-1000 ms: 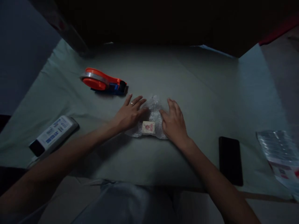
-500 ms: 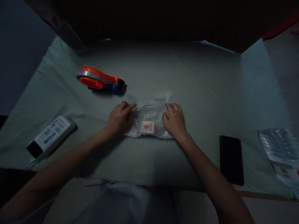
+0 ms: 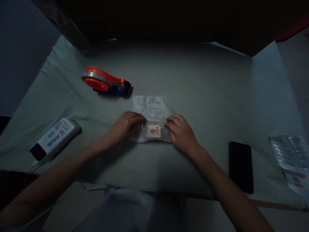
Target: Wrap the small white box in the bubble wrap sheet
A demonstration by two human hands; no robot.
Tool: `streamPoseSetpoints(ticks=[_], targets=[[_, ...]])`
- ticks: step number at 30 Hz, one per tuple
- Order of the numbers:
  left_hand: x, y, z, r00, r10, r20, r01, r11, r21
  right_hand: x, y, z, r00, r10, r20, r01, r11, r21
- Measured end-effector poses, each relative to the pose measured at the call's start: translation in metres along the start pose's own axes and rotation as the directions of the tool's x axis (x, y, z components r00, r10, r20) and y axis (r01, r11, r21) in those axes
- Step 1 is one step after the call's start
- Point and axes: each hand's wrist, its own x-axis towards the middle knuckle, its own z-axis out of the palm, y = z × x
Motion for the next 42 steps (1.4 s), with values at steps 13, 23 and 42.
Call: streamPoseSetpoints(ticks=[13, 23, 42], targets=[[-0.023, 0.022, -0.023, 0.973, 0.051, 0.227, -0.010, 0.984, -0.177, -0.026, -0.024, -0.030, 0.864, -0.090, 0.495, -0.167, 0.876, 0.452], [-0.045, 0.055, -0.018, 0.962, -0.014, 0.273, 0.032, 0.998, -0.062, -0.008, -0.033, 0.001, 0.920, 0.312, 0.238, -0.325, 0.946, 0.019], [-0.047, 0.069, 0.038, 0.910, 0.288, 0.299, -0.289, 0.956, -0.040, -0.051, 0.018, -0.007, 0.809, 0.536, -0.241, -0.525, 0.844, 0.113]])
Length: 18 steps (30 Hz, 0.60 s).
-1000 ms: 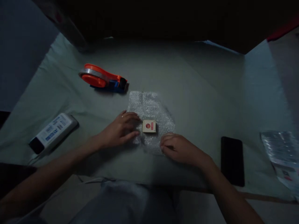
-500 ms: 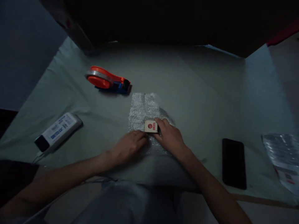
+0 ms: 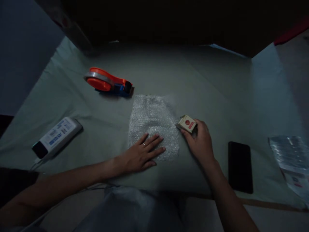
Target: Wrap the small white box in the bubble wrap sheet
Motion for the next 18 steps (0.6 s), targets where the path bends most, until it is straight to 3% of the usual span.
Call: streamPoseSetpoints(ticks=[3, 7, 10, 13, 14, 15, 17, 18], targets=[[-0.006, -0.003, -0.001, 1.000, 0.002, -0.009, -0.002, 1.000, 0.002, -0.004, 0.017, -0.004, 0.998, 0.009, -0.062, -0.013, 0.997, -0.071], [-0.011, -0.005, -0.001, 1.000, 0.010, -0.013, -0.010, 1.000, 0.000, -0.006, 0.025, -0.002, 0.998, -0.040, -0.041, 0.034, 0.990, -0.136], [-0.011, -0.006, -0.001, 1.000, 0.008, -0.018, -0.009, 1.000, -0.007, -0.006, 0.012, -0.006, 0.987, -0.128, -0.101, 0.108, 0.977, -0.184], [-0.010, -0.005, 0.001, 1.000, 0.007, -0.026, -0.007, 1.000, -0.007, -0.012, -0.017, -0.012, 0.942, -0.280, -0.187, 0.249, 0.953, -0.172], [-0.010, -0.005, 0.001, 1.000, 0.006, -0.027, -0.007, 1.000, -0.005, -0.015, -0.028, -0.012, 0.923, -0.348, -0.164, 0.329, 0.935, -0.133], [-0.010, -0.005, 0.002, 1.000, 0.006, -0.030, -0.006, 1.000, -0.004, -0.020, -0.038, -0.010, 0.915, -0.397, -0.067, 0.391, 0.916, -0.091], [-0.010, -0.005, 0.002, 0.999, 0.004, -0.035, -0.005, 1.000, -0.005, -0.029, -0.052, -0.002, 0.828, -0.543, 0.138, 0.551, 0.834, -0.024], [-0.010, -0.005, 0.002, 0.999, 0.006, -0.038, -0.007, 1.000, -0.012, -0.033, -0.056, 0.005, 0.806, -0.557, 0.199, 0.573, 0.819, -0.029]])
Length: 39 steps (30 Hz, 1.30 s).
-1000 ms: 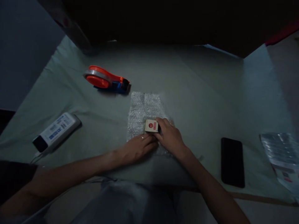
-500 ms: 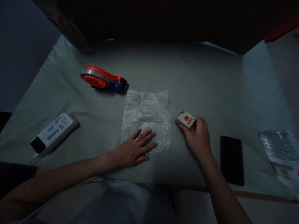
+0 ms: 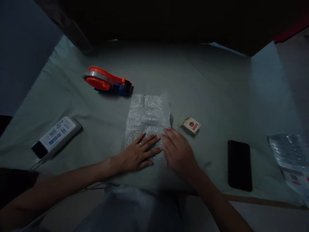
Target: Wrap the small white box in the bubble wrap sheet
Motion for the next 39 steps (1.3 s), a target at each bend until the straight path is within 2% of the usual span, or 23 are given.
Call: streamPoseSetpoints(ticks=[2, 5, 9, 12, 15, 17, 18, 22, 24, 26, 27, 28, 30, 32, 33, 35, 39], targets=[[-0.001, -0.001, -0.002, 1.000, 0.006, -0.006, -0.006, 0.999, -0.034, -0.003, -0.004, 0.013, 0.995, 0.024, 0.100, -0.016, 0.997, -0.077], [-0.002, -0.003, -0.008, 1.000, -0.012, -0.019, 0.010, 0.992, -0.122, -0.011, 0.003, 0.025, 0.976, 0.143, 0.165, -0.103, 0.968, -0.231], [-0.004, -0.004, -0.010, 0.988, -0.142, -0.060, 0.133, 0.981, -0.142, -0.021, 0.012, 0.024, 0.968, 0.165, 0.191, -0.117, 0.963, -0.241], [-0.003, -0.002, -0.008, 0.982, -0.183, -0.051, 0.181, 0.983, -0.041, -0.021, 0.013, 0.017, 0.987, 0.110, 0.115, -0.089, 0.980, -0.177], [-0.002, -0.001, -0.006, 0.985, -0.171, -0.026, 0.172, 0.985, 0.010, -0.016, 0.021, 0.006, 0.988, 0.119, -0.098, -0.136, 0.971, -0.197], [-0.001, -0.001, -0.005, 0.986, -0.164, -0.016, 0.164, 0.986, 0.020, -0.012, 0.035, -0.001, 0.956, 0.195, -0.217, -0.245, 0.942, -0.231], [-0.001, -0.002, -0.006, 0.986, -0.164, -0.012, 0.164, 0.986, 0.022, -0.010, 0.044, -0.004, 0.938, 0.251, -0.238, -0.304, 0.927, -0.220], [0.001, -0.001, -0.011, 0.985, -0.167, 0.029, 0.167, 0.986, 0.008, -0.006, 0.071, -0.009, 0.884, 0.433, -0.176, -0.449, 0.891, -0.063], [0.004, 0.002, -0.015, 0.984, -0.174, 0.046, 0.174, 0.985, 0.003, -0.002, 0.070, -0.011, 0.830, 0.496, -0.256, -0.506, 0.862, 0.030], [0.009, 0.006, -0.019, 0.981, -0.188, 0.053, 0.188, 0.982, 0.006, 0.005, 0.058, -0.015, 0.758, 0.544, -0.359, -0.523, 0.836, 0.165], [0.011, 0.009, -0.020, 0.979, -0.194, 0.058, 0.194, 0.981, 0.011, 0.011, 0.049, -0.017, 0.738, 0.557, -0.382, -0.504, 0.831, 0.238], [0.014, 0.011, -0.022, 0.977, -0.203, 0.063, 0.202, 0.979, 0.020, 0.017, 0.038, -0.020, 0.747, 0.558, -0.362, -0.471, 0.828, 0.305], [0.018, 0.015, -0.023, 0.973, -0.219, 0.072, 0.217, 0.976, 0.039, 0.033, 0.017, -0.024, 0.848, 0.476, -0.234, -0.382, 0.854, 0.353], [0.020, 0.017, -0.024, 0.970, -0.227, 0.082, 0.224, 0.973, 0.050, 0.049, 0.002, -0.022, 0.959, 0.280, -0.051, -0.245, 0.904, 0.350], [0.021, 0.018, -0.024, 0.970, -0.228, 0.087, 0.224, 0.973, 0.051, 0.056, -0.002, -0.019, 0.984, 0.178, 0.032, -0.177, 0.916, 0.359], [0.021, 0.018, -0.024, 0.968, -0.231, 0.096, 0.227, 0.973, 0.050, 0.067, -0.004, -0.010, 0.987, 0.085, 0.137, -0.129, 0.925, 0.357], [0.018, 0.017, -0.022, 0.967, -0.241, 0.084, 0.239, 0.970, 0.033, 0.074, 0.005, 0.011, 0.976, 0.135, 0.170, -0.183, 0.933, 0.310]])
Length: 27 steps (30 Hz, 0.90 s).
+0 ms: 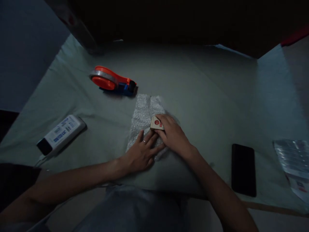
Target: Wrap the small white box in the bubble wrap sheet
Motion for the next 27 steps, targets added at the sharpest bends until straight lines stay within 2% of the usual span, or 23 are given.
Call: streamPoseSetpoints(ticks=[6, 11, 15, 19, 21, 25, 26, 27], targets=[[-0.005, -0.001, 0.006, 0.998, 0.001, -0.057, -0.002, 1.000, -0.023, -0.004, 0.015, 0.009, 0.999, -0.039, -0.005, 0.038, 0.997, -0.072], [-0.017, -0.003, 0.006, 0.989, 0.067, -0.130, -0.074, 0.996, -0.048, -0.005, 0.016, 0.011, 0.996, -0.094, 0.008, 0.094, 0.989, -0.114], [-0.023, -0.005, 0.008, 0.988, 0.101, -0.117, -0.109, 0.992, -0.068, -0.005, 0.013, 0.011, 0.998, -0.066, -0.014, 0.064, 0.993, -0.099], [-0.023, -0.005, 0.006, 0.991, 0.088, -0.097, -0.095, 0.993, -0.068, -0.005, 0.016, 0.014, 0.996, -0.087, 0.006, 0.087, 0.985, -0.146], [-0.024, -0.004, 0.003, 0.991, 0.098, -0.090, -0.105, 0.991, -0.078, -0.007, 0.015, 0.012, 0.995, -0.102, 0.001, 0.101, 0.980, -0.174], [-0.031, -0.008, 0.001, 0.987, 0.139, -0.083, -0.147, 0.983, -0.107, -0.025, 0.003, -0.003, 0.980, -0.143, -0.137, 0.108, 0.967, -0.230], [-0.033, -0.009, 0.002, 0.986, 0.138, -0.088, -0.148, 0.983, -0.107, -0.032, -0.001, -0.007, 0.980, -0.155, -0.123, 0.123, 0.964, -0.234], [-0.034, -0.011, 0.003, 0.986, 0.133, -0.103, -0.143, 0.984, -0.106, -0.040, -0.005, -0.011, 0.985, -0.167, -0.047, 0.151, 0.959, -0.240]])
